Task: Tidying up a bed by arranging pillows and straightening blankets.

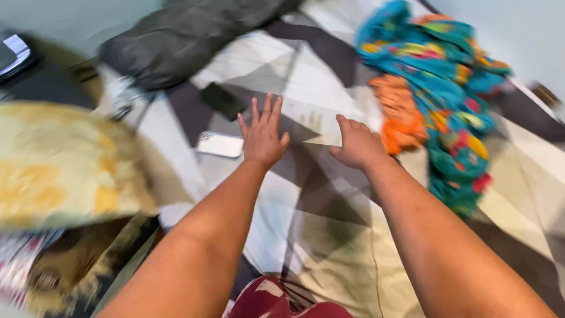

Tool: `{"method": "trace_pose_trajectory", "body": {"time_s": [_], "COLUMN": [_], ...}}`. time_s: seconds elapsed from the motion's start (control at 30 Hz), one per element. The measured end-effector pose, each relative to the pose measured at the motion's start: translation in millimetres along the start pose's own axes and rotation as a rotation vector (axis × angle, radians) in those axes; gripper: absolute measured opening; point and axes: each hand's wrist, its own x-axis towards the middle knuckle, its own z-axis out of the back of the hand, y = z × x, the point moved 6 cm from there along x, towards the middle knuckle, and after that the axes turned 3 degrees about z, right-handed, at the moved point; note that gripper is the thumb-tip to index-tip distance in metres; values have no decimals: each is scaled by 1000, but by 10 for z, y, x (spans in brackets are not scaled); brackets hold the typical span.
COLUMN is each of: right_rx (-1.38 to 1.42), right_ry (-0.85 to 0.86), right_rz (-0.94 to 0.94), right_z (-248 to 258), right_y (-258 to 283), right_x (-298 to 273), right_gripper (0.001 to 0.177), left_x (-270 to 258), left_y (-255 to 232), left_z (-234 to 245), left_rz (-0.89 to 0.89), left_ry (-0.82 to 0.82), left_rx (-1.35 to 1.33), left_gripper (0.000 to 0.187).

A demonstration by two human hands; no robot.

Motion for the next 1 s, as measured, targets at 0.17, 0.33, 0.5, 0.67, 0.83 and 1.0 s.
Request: {"method": "trace_pose_trajectory", "body": {"time_s": [0.17, 0.33, 0.5, 0.67, 0.83, 1.0], "right_rx": [7, 1, 44, 45, 120, 425], "right_ry": [-171, -329, -276, -288, -299, -616], "right_rz": [-240, -454, -714, -934, -1179, -1533], "right_z": [166, 193, 95, -242, -819, -1996], "right_y": [-1147, -2227, -3215, -4258, -5012, -5878], "right_x": [-666, -1572, -2704, -4103, -5651, -7244], "right_gripper": [89, 88, 89, 89, 84, 74], "left_x": [210, -106, -792, -1688, -2537, -3258], "left_y": [-1327, -2607, -3733, -4712, -5433, -5998], "left_z": [-375, -816, -1288, -1689, -2095, -2511], "left_rz": [-395, -604, -680, -820, -920, -1029], "left_ry": [102, 191, 354, 518, 615, 693], "left_rx": [101, 92, 44, 64, 80, 57], "left_gripper": [98, 99, 106, 111, 111, 113]}}
